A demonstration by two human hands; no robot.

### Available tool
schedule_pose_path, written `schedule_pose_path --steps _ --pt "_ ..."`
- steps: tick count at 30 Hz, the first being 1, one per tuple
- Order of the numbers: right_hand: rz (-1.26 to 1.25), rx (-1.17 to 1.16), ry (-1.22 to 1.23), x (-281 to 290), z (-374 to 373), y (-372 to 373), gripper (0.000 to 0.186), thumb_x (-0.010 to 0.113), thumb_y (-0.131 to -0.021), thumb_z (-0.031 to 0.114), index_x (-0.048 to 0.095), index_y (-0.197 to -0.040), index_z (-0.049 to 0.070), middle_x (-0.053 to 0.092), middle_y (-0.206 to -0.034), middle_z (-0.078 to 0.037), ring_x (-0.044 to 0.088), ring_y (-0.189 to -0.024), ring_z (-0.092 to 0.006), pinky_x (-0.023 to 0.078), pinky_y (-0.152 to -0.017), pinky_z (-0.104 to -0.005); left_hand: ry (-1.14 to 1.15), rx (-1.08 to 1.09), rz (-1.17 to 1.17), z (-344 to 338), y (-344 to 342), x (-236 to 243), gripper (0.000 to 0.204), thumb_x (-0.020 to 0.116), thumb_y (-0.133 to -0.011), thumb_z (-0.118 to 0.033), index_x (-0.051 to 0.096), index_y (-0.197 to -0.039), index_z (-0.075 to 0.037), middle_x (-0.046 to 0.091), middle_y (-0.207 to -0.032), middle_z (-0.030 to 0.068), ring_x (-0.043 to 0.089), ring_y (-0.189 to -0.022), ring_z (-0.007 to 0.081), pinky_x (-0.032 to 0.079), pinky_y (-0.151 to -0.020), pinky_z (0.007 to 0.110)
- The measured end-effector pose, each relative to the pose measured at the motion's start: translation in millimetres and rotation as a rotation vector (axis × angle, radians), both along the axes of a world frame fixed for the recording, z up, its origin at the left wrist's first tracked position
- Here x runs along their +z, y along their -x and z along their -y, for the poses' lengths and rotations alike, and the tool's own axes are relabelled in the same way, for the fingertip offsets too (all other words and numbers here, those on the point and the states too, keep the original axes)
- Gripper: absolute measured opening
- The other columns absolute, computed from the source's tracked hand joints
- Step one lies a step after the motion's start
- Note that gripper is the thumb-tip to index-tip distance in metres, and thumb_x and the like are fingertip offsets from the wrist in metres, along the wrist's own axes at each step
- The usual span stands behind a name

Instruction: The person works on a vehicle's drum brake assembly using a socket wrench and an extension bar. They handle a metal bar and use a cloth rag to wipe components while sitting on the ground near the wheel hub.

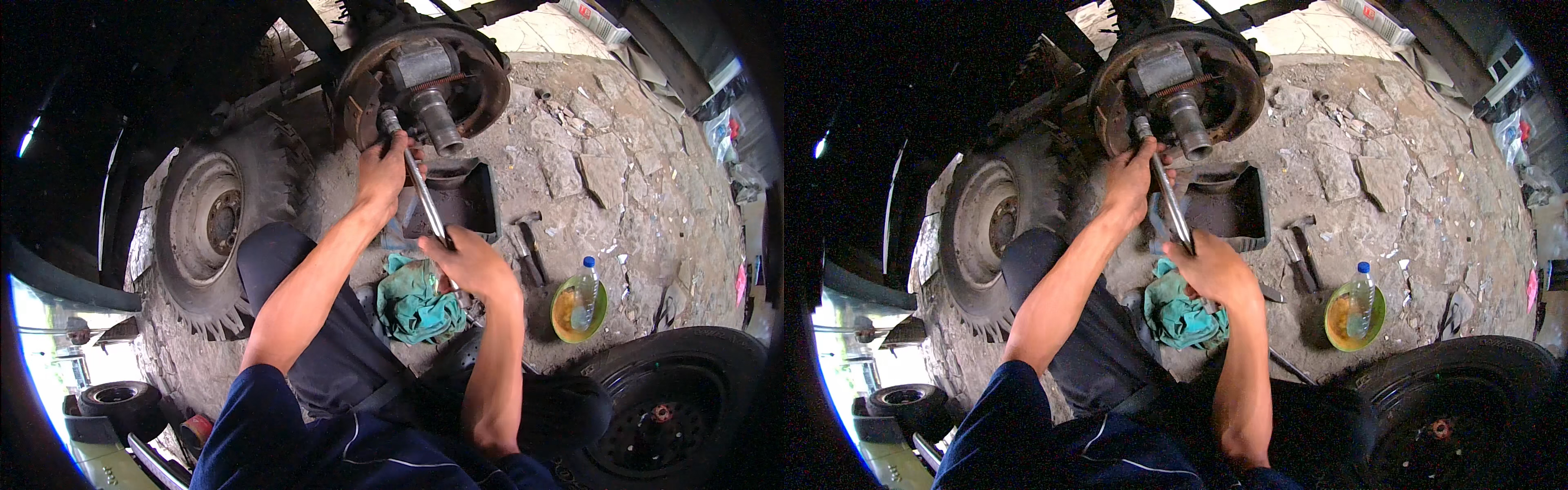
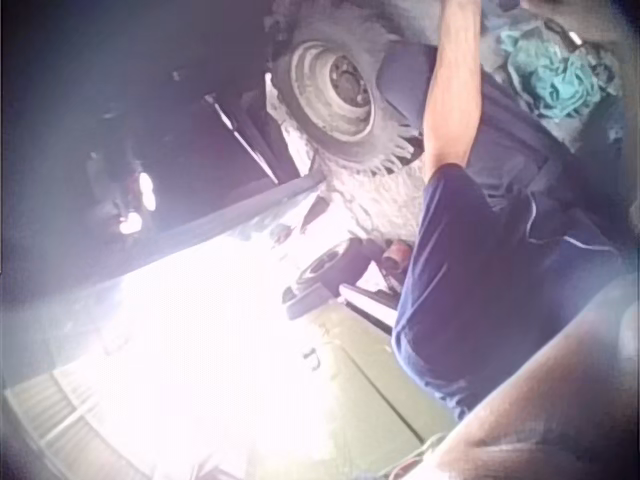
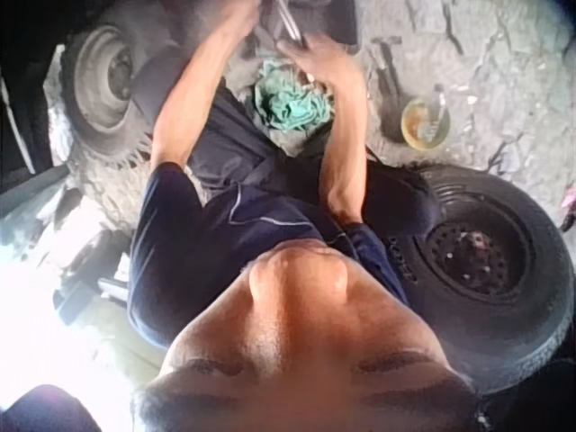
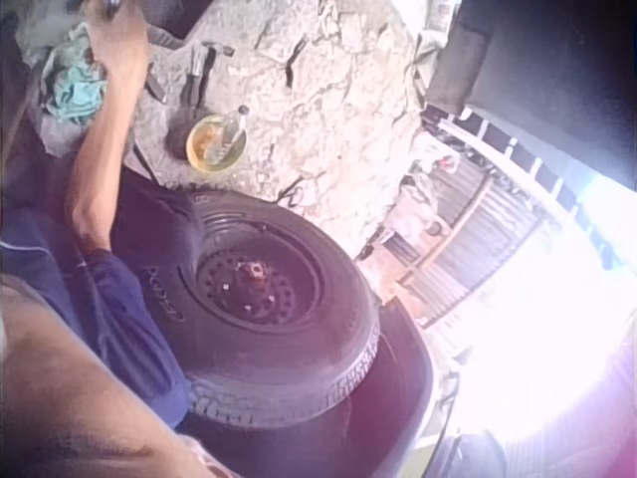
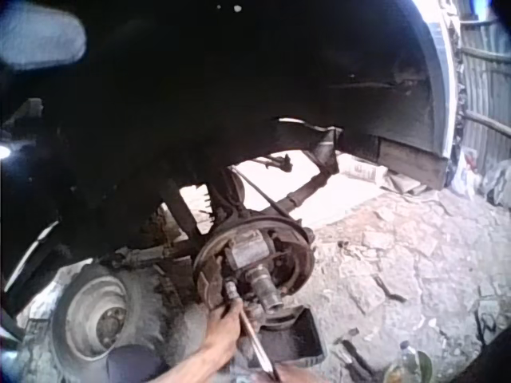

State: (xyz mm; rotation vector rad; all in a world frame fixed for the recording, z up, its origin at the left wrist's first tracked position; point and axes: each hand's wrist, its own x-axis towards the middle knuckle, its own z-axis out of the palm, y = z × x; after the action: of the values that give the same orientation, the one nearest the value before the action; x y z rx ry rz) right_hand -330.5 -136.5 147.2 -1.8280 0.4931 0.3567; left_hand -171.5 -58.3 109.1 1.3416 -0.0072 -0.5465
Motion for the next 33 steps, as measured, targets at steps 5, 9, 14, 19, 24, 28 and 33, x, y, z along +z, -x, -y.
schedule_pose_path --steps 5,9,14,19,24,28,33 --pt "0.242 -0.332 0.199 -32 -35 44 0.027 0.061 -0.086 0.023 0.052 -0.094 -0.002 0.058 -0.071 -0.023 0.060 -0.069 -0.0404 0.043 -0.059 -0.0467 -0.037 0.010 0.015 6 3 1 0.030 0.055 -0.093 -0.030 0.054 -0.093 0.000 0.060 -0.077 0.0091 0.059 -0.061 0.0177 0.050 -0.054 0.031" --pt "0.307 -0.457 0.503 -34 -58 45 0.027 0.057 -0.089 0.025 0.052 -0.100 0.001 0.060 -0.075 -0.023 0.060 -0.072 -0.0421 0.045 -0.061 -0.0495 -0.045 0.019 -0.003 9 3 5 0.028 0.054 -0.093 -0.030 0.054 -0.092 -0.002 0.061 -0.078 0.0086 0.058 -0.060 0.0166 0.049 -0.054 0.030" --pt "0.334 -0.512 0.614 -30 -69 32 0.028 0.052 -0.092 0.028 0.055 -0.089 0.001 0.059 -0.068 -0.020 0.058 -0.063 -0.0418 0.045 -0.054 -0.0494 0.009 0.102 -0.051 12 0 2 0.029 0.053 -0.093 -0.032 0.055 -0.089 -0.004 0.059 -0.076 0.0055 0.054 -0.058 0.0153 0.046 -0.052 0.029" --pt "0.409 -0.583 -0.129 -51 -48 32 0.031 0.048 -0.094 0.031 0.057 -0.088 0.001 0.055 -0.059 -0.012 0.047 -0.040 -0.0278 0.037 -0.039 -0.0381 0.093 0.069 -0.232 19 36 5 0.038 0.038 -0.096 -0.045 0.051 -0.092 -0.009 0.053 -0.069 0.0016 0.048 -0.053 0.0142 0.042 -0.046 0.030" --pt "0.150 -0.530 -1.449 -52 -23 36 0.038 0.046 -0.095 0.037 0.059 -0.093 0.002 0.047 -0.055 0.002 0.026 -0.033 -0.0065 0.022 -0.032 -0.0219 0.235 0.058 -0.357 17 53 2 0.034 0.038 -0.097 -0.044 0.047 -0.097 -0.011 0.043 -0.063 -0.0016 0.034 -0.045 0.0094 0.029 -0.040 0.026" --pt "0.531 -0.638 0.202 -44 -54 35 0.036 0.055 -0.090 0.033 0.058 -0.096 -0.003 0.058 -0.066 -0.016 0.056 -0.056 -0.0288 0.043 -0.049 -0.0415 0.167 0.119 -0.335 17 51 -3 0.033 0.040 -0.097 -0.043 0.048 -0.097 -0.011 0.040 -0.063 -0.0025 0.030 -0.043 0.0076 0.026 -0.039 0.025" --pt "0.194 -0.554 0.680 -20 -75 39 0.034 0.058 -0.087 0.032 0.055 -0.088 -0.002 0.059 -0.070 -0.021 0.055 -0.065 -0.0438 0.043 -0.060 -0.0491 0.149 0.139 -0.347 23 59 15 0.027 0.042 -0.098 -0.036 0.047 -0.094 -0.009 0.037 -0.063 -0.0042 0.029 -0.050 0.0071 0.025 -0.043 0.023"
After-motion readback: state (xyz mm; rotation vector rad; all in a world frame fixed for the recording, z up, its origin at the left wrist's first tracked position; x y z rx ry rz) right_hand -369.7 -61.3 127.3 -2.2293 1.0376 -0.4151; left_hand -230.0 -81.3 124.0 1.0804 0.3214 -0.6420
